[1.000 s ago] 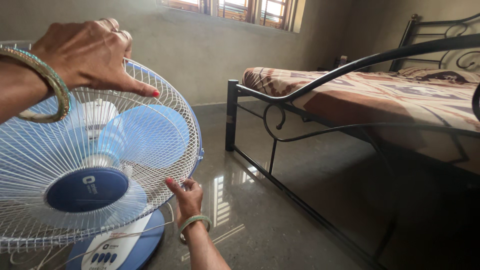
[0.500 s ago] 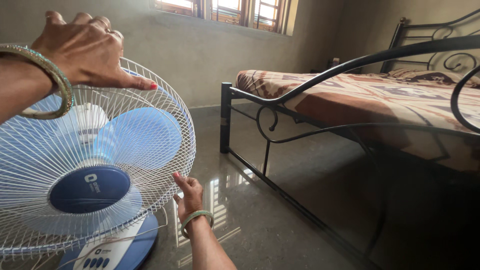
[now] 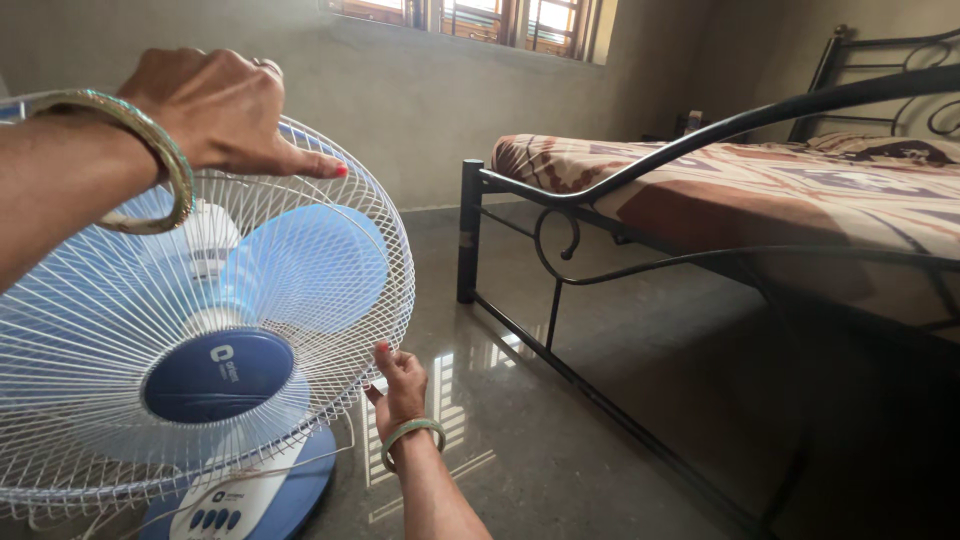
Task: The person reassembles a blue electric fan by hand. They place the front wire grille over the fan blades and repeatedly adjust its position to align and secure it to the base.
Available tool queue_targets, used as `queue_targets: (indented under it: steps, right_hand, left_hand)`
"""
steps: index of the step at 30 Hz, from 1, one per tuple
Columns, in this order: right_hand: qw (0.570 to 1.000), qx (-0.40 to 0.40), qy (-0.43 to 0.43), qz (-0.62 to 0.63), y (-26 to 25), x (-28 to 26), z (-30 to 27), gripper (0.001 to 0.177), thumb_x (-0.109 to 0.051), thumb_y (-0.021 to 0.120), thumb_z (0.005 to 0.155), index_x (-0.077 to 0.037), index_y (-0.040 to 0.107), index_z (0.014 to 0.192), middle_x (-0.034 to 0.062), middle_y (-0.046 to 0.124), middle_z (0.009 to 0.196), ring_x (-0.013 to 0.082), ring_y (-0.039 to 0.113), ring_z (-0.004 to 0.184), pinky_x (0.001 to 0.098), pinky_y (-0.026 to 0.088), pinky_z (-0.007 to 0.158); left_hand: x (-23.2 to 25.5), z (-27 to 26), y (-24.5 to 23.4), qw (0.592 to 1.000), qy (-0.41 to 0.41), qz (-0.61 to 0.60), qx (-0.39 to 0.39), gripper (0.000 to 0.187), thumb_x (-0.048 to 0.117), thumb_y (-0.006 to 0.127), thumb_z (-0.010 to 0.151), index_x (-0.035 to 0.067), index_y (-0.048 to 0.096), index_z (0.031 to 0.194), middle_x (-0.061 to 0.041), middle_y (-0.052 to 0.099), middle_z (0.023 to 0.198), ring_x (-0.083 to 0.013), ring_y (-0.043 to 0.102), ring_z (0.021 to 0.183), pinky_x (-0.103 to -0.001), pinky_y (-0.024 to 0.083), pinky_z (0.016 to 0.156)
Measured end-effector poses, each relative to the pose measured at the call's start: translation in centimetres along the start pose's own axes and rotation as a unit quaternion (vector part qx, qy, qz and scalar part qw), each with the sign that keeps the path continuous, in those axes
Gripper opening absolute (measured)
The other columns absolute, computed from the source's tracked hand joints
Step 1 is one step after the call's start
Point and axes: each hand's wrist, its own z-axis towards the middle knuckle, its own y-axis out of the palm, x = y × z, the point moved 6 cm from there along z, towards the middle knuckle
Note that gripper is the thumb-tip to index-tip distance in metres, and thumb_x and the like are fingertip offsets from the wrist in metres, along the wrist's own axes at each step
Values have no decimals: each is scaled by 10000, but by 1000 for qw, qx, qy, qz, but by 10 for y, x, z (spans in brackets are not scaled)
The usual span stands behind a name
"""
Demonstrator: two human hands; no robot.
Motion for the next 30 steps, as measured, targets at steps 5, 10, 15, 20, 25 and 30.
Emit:
queue_targets:
  steps: [5,10,15,20,25,30]
  right_hand:
    - [999,23,19,-28,-4,1,0,504,-507,855,730,-179,569,984,-23,582,970,139,512,909,381,425,760]
    - [999,20,18,-18,-7,5,2,510,-536,842,735,-184,565,980,-49,582,932,124,486,885,379,407,740]
    - [1000,21,-4,13,-9,15,11,513,-518,866,714,-183,572,967,-61,600,904,118,489,880,372,386,764]
    - [999,22,-23,3,-11,17,16,538,-522,883,689,-178,574,963,-37,613,932,144,496,957,426,369,880]
    - [998,-1,-6,65,-6,23,21,535,-494,872,660,-190,546,955,-26,621,1014,185,504,1105,583,343,983]
    - [997,-33,6,75,-5,21,25,487,-460,845,758,-161,544,997,-13,597,1013,210,512,1075,634,397,981]
  left_hand:
    - [6,-6,-4,1000,-3,-3,12,964,948,512,651,49,736,920,-152,761,731,-302,768,658,-431,625,587]
    - [13,-16,-7,999,-7,23,-22,995,963,482,723,27,719,966,-141,772,772,-265,777,689,-390,628,607]
    - [22,-14,-14,992,41,90,76,1159,1024,433,601,1,720,1063,-143,745,1021,-267,693,1061,-412,645,640]
    - [21,-10,-7,993,36,77,83,1163,1019,441,600,4,715,1098,-153,748,1026,-292,685,1067,-434,643,684]
    - [25,-11,-4,992,47,98,69,1069,991,413,661,35,757,995,-127,761,909,-253,683,1065,-398,651,635]
    - [29,-12,-9,988,63,106,88,1049,981,394,681,51,767,991,-107,760,858,-249,684,1041,-396,652,604]
